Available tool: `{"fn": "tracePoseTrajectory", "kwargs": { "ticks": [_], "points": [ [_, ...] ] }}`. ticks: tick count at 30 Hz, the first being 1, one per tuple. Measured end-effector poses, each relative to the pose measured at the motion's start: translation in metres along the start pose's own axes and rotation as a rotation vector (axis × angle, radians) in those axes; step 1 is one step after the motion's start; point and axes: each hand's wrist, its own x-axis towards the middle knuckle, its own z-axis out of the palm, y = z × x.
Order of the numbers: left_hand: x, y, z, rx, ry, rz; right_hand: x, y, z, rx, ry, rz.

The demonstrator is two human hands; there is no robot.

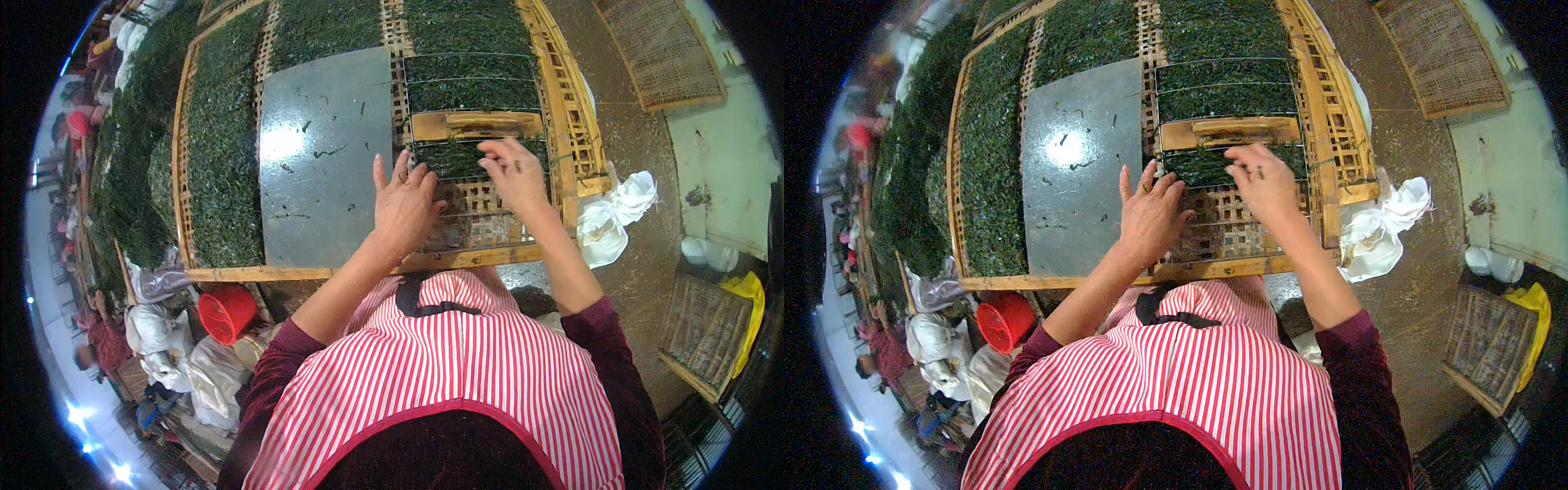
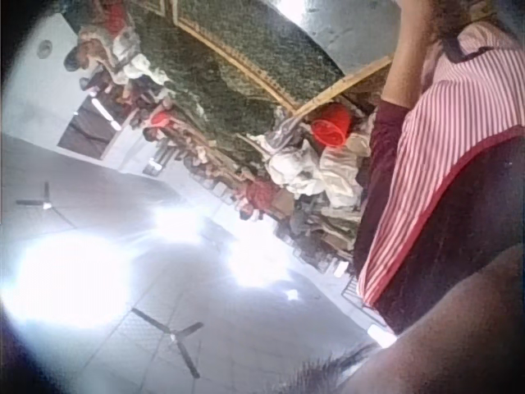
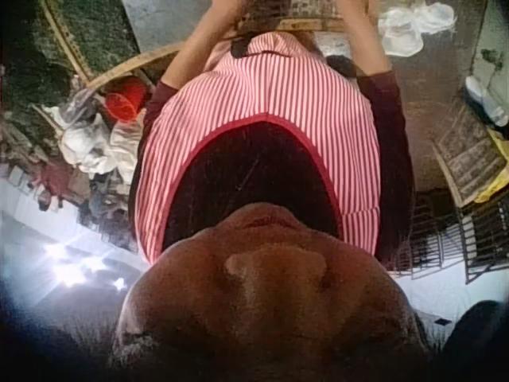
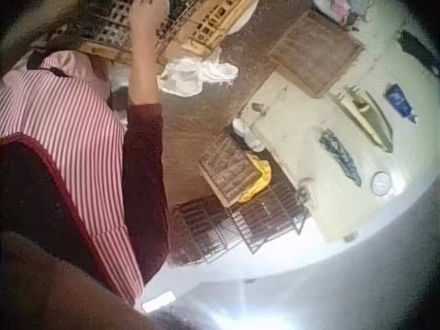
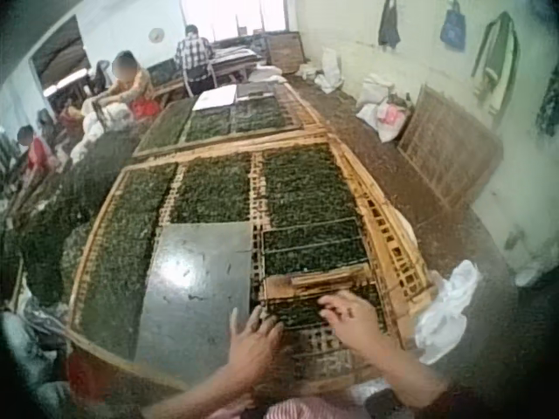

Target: The person repeatedly picks handfuls of green leaves from a large pile and places them into rectangular sections of a wooden tray. They use both hands to spread and flatten the leaves within each section, then move to the next empty section and repeat the process.

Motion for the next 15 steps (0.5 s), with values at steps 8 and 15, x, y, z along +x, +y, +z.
{"fn": "tracePoseTrajectory", "kwargs": {
  "ticks": [8,15],
  "points": [
    [0.015,-0.008,0.018,0.041,0.087,0.176,0.014,0.003,0.025,-0.08,0.019,-0.131],
    [0.015,-0.021,0.022,-0.047,0.067,0.2,0.019,-0.004,0.021,0.129,-0.241,-0.072]
  ]
}}
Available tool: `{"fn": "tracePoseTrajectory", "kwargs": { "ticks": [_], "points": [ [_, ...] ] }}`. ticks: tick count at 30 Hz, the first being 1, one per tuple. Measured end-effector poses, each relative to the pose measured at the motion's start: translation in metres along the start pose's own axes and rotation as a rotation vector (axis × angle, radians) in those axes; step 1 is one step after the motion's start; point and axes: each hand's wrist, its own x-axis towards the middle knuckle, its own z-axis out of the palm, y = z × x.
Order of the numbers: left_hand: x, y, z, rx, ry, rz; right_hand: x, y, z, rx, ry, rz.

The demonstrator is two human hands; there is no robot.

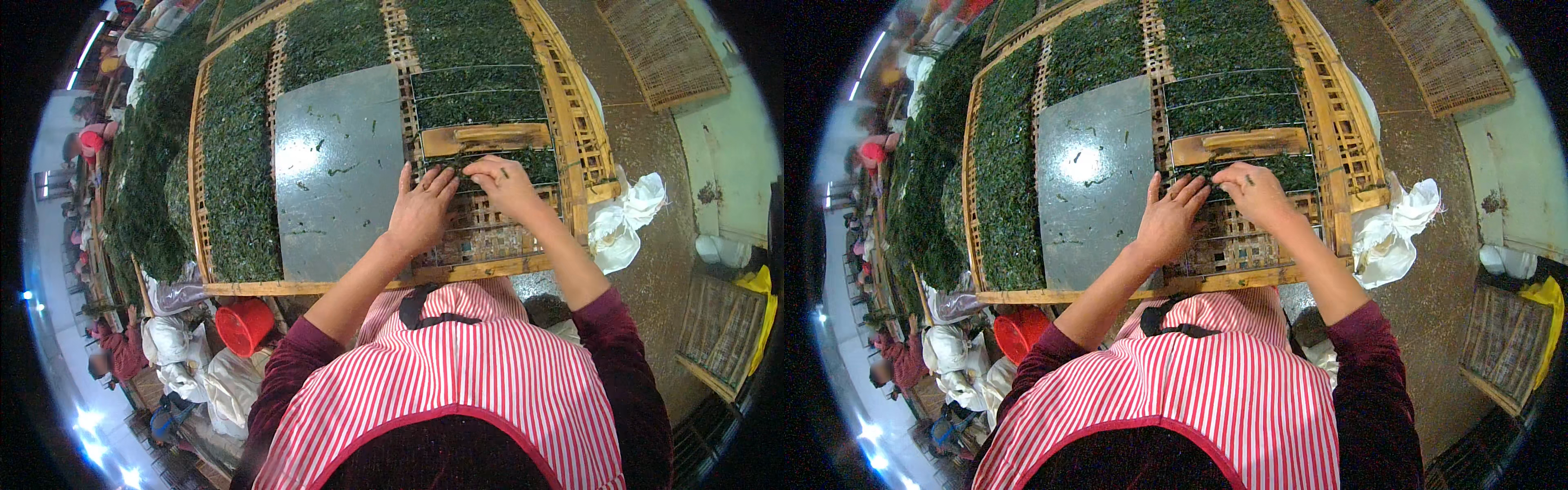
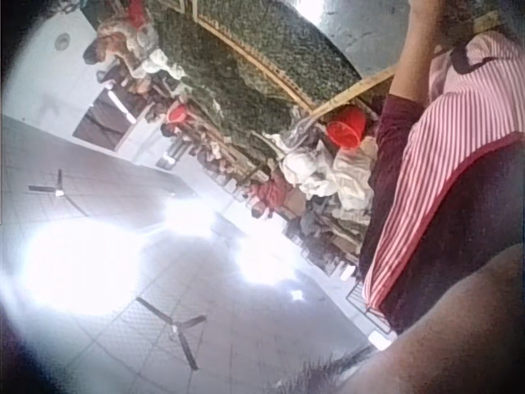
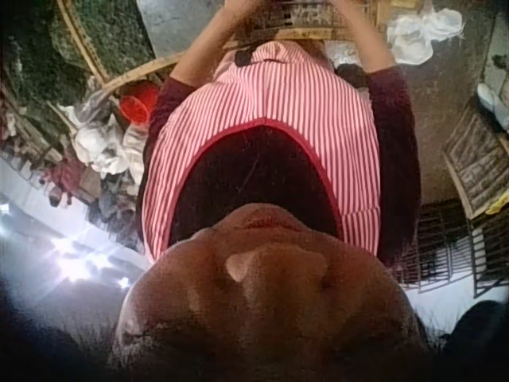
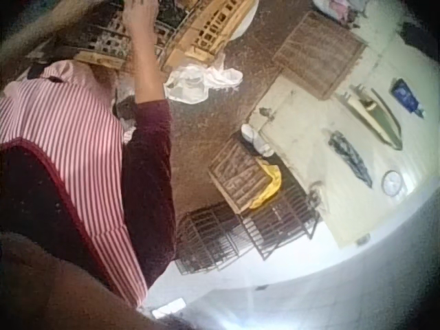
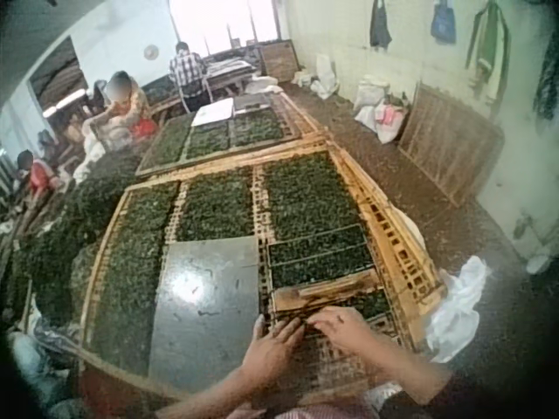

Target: The person repeatedly picks handfuls of green leaves from a large pile and places them into rectangular sections of a wooden tray. They use both hands to spread and flatten the leaves within each section, then move to the next empty section and repeat the process.

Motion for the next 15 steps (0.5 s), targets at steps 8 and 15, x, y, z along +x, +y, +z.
{"fn": "tracePoseTrajectory", "kwargs": {
  "ticks": [8,15],
  "points": [
    [0.004,-0.016,-0.02,-0.171,0.233,-0.127,-0.008,-0.03,0.041,-0.611,0.202,-0.195],
    [0.001,0.0,-0.009,0.011,0.048,-0.108,-0.045,0.013,-0.028,-0.48,0.421,-0.098]
  ]
}}
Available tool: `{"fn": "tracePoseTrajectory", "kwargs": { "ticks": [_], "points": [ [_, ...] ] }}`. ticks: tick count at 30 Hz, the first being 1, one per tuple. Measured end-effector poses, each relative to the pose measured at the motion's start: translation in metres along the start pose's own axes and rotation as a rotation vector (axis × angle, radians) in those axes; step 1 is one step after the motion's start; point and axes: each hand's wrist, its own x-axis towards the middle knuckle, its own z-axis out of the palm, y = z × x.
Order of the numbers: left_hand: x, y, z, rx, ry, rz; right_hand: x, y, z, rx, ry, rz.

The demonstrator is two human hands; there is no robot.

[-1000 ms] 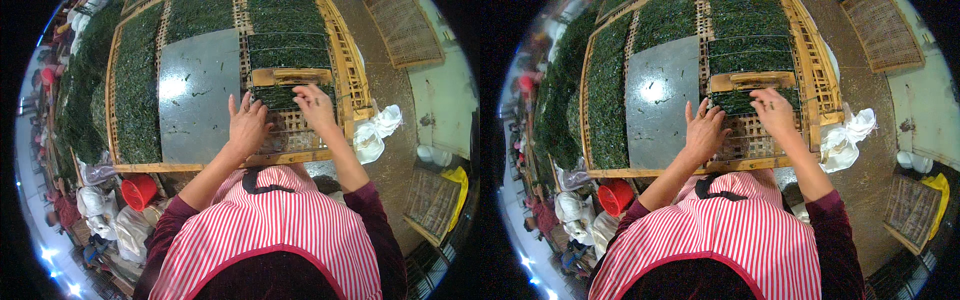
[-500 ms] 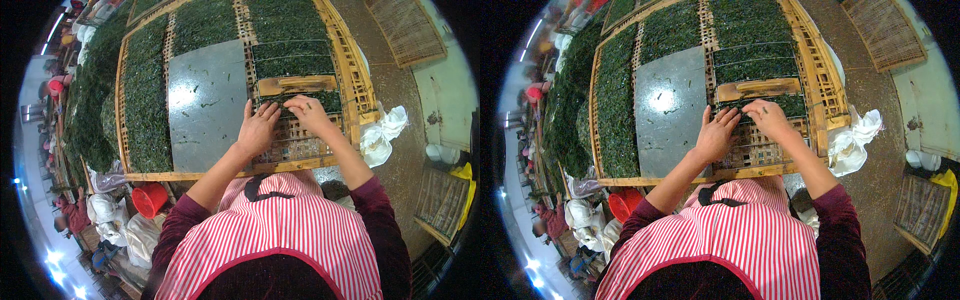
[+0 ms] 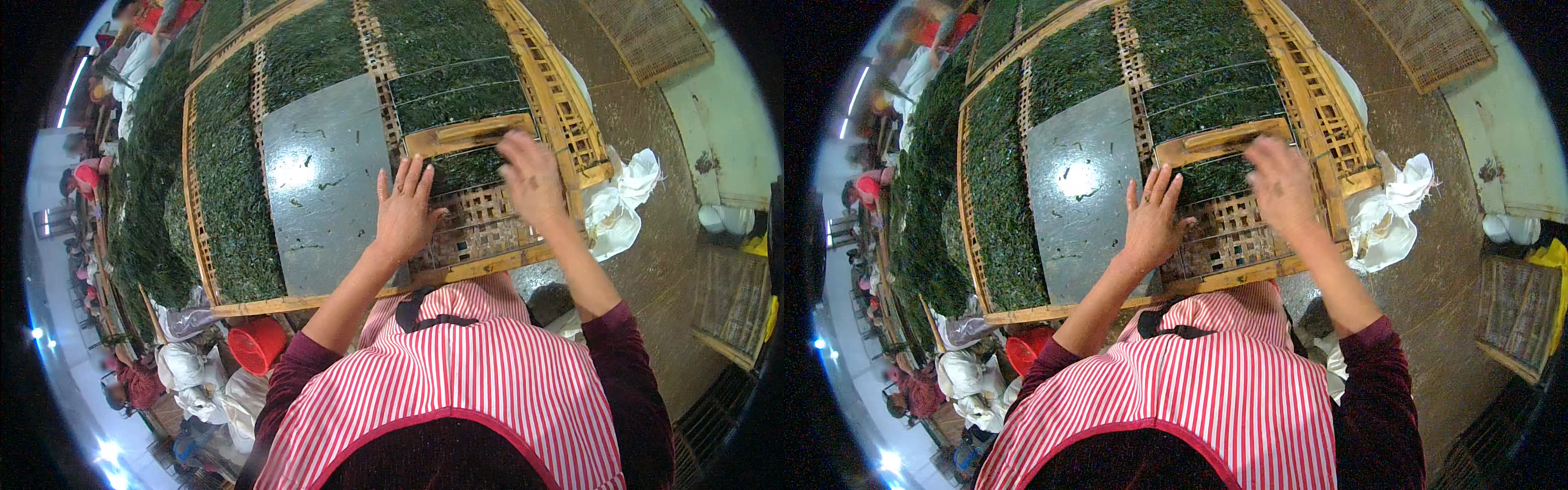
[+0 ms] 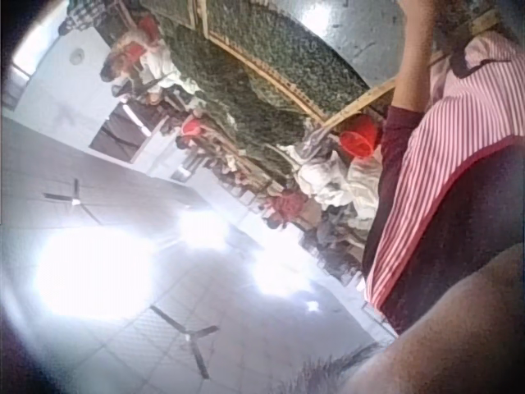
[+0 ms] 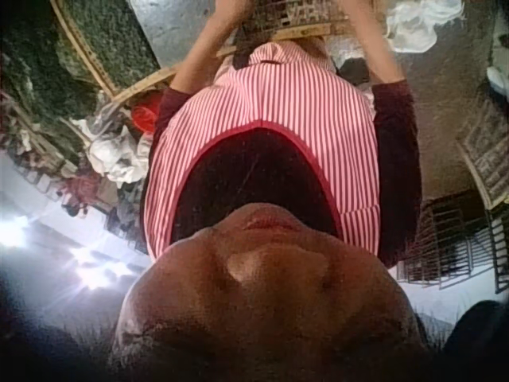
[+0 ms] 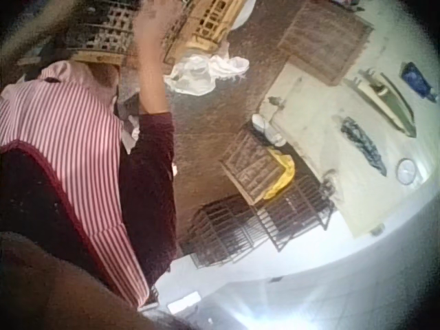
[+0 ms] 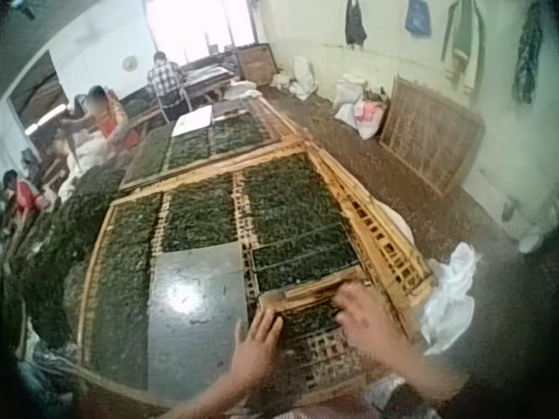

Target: The person repeatedly picks handfuls of green leaves from a large pile and places them into rectangular sections of a wooden tray. They use both hands to spread and flatten the leaves within each section, then move to the next empty section and repeat the process.

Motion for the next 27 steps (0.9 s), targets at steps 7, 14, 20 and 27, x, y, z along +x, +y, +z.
{"fn": "tracePoseTrajectory", "kwargs": {
  "ticks": [7,14,20,27],
  "points": [
    [0.012,0.024,0.007,0.134,-0.095,0.166,-0.017,0.024,-0.007,-0.08,-0.282,0.043],
    [0.011,0.022,0.012,0.029,-0.091,0.149,-0.025,0.028,-0.004,-0.074,-0.31,-0.033],
    [0.012,-0.001,0.006,-0.328,-0.027,0.172,-0.004,0.02,-0.012,0.097,-0.194,0.013],
    [-0.019,-0.049,-0.017,-0.602,0.219,0.0,0.06,-0.008,0.021,0.127,-0.009,-0.018]
  ]
}}
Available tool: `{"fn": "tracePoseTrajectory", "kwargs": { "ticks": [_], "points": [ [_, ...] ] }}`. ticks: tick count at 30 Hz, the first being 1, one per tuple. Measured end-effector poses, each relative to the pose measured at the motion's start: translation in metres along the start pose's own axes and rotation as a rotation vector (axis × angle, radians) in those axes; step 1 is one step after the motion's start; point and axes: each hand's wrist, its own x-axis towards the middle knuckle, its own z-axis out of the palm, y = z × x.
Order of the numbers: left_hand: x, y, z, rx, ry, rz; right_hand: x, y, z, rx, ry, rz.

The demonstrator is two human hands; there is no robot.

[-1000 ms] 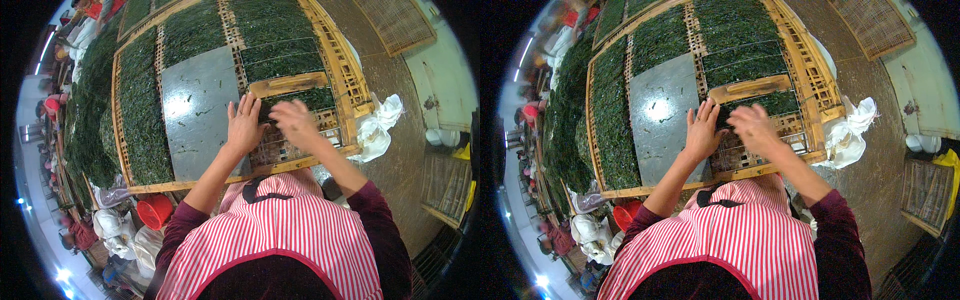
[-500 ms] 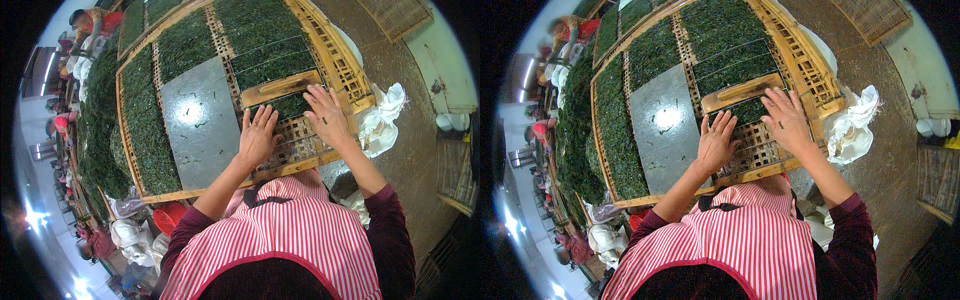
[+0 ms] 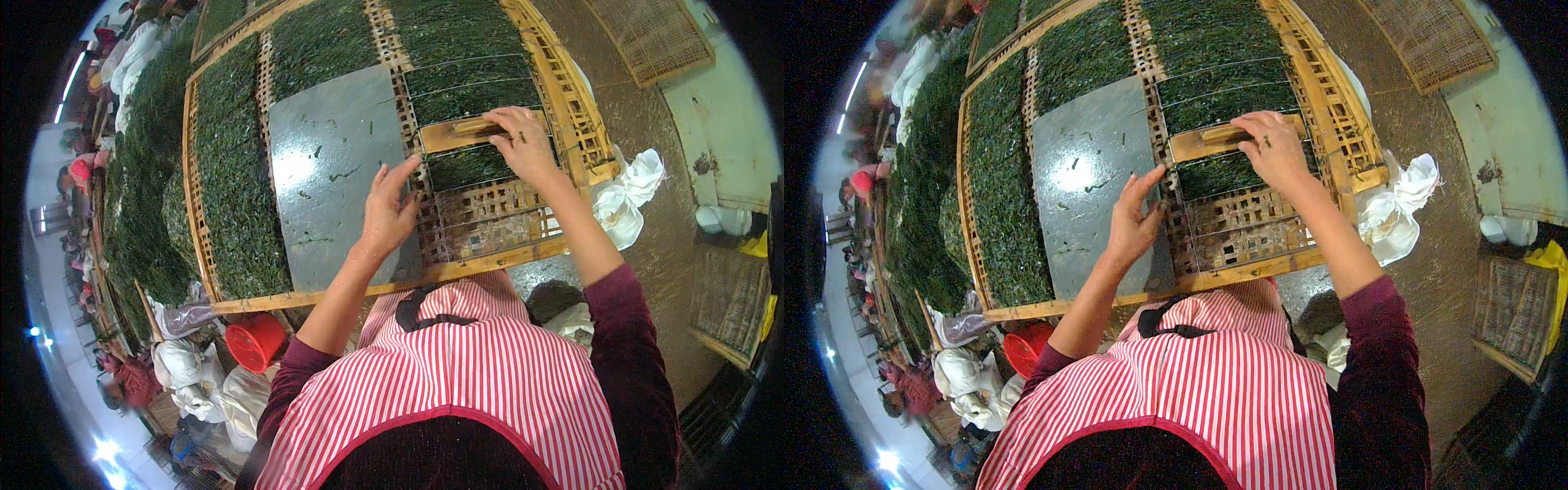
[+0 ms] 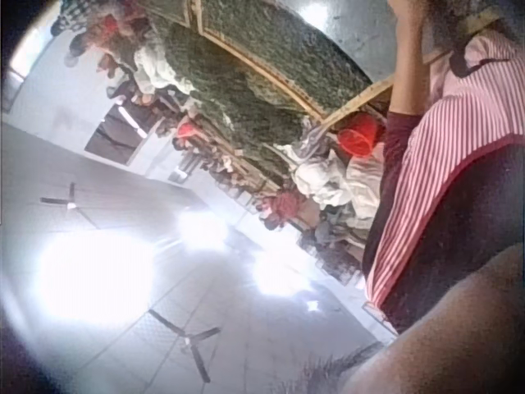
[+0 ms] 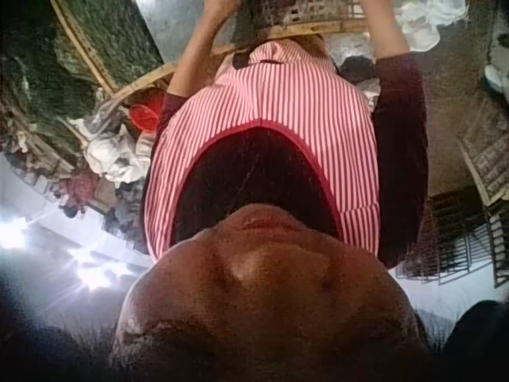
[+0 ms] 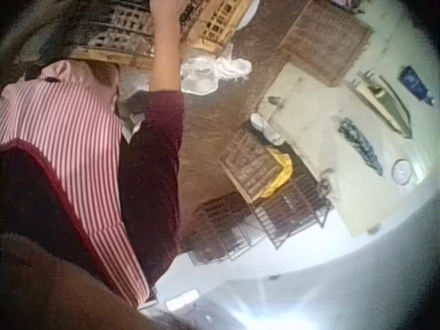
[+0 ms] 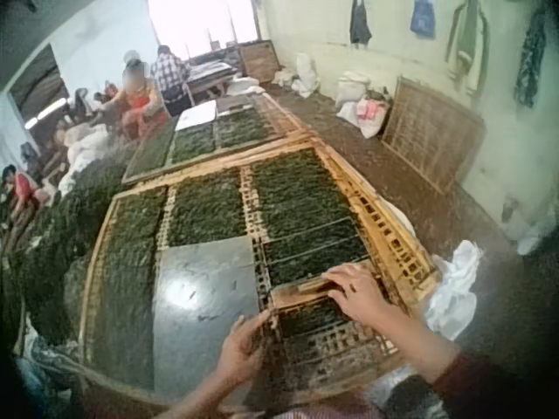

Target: The person repeatedly picks handfuls of green leaves from a large pile and places them into rectangular sections of a wooden tray. They use both hands to spread and flatten the leaves within each section, then move to the next empty section and repeat the process.

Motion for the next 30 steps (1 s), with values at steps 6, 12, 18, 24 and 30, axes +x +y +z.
{"fn": "tracePoseTrajectory", "kwargs": {
  "ticks": [6,12,18,24,30],
  "points": [
    [-0.032,-0.022,-0.031,0.021,0.008,-0.065,-0.005,-0.009,-0.01,-0.098,-0.004,-0.03],
    [-0.028,-0.005,0.006,0.163,-0.082,0.068,-0.049,-0.001,0.003,-0.152,-0.147,-0.003],
    [-0.028,-0.011,0.043,0.525,-0.146,0.135,-0.048,0.021,0.012,-0.026,-0.055,-0.227],
    [-0.021,-0.012,0.03,0.369,-0.146,0.161,-0.061,0.026,0.008,-0.145,-0.154,-0.097],
    [-0.055,-0.062,-0.083,0.234,0.085,0.071,-0.046,0.0,-0.011,-0.289,-0.383,0.131]
  ]
}}
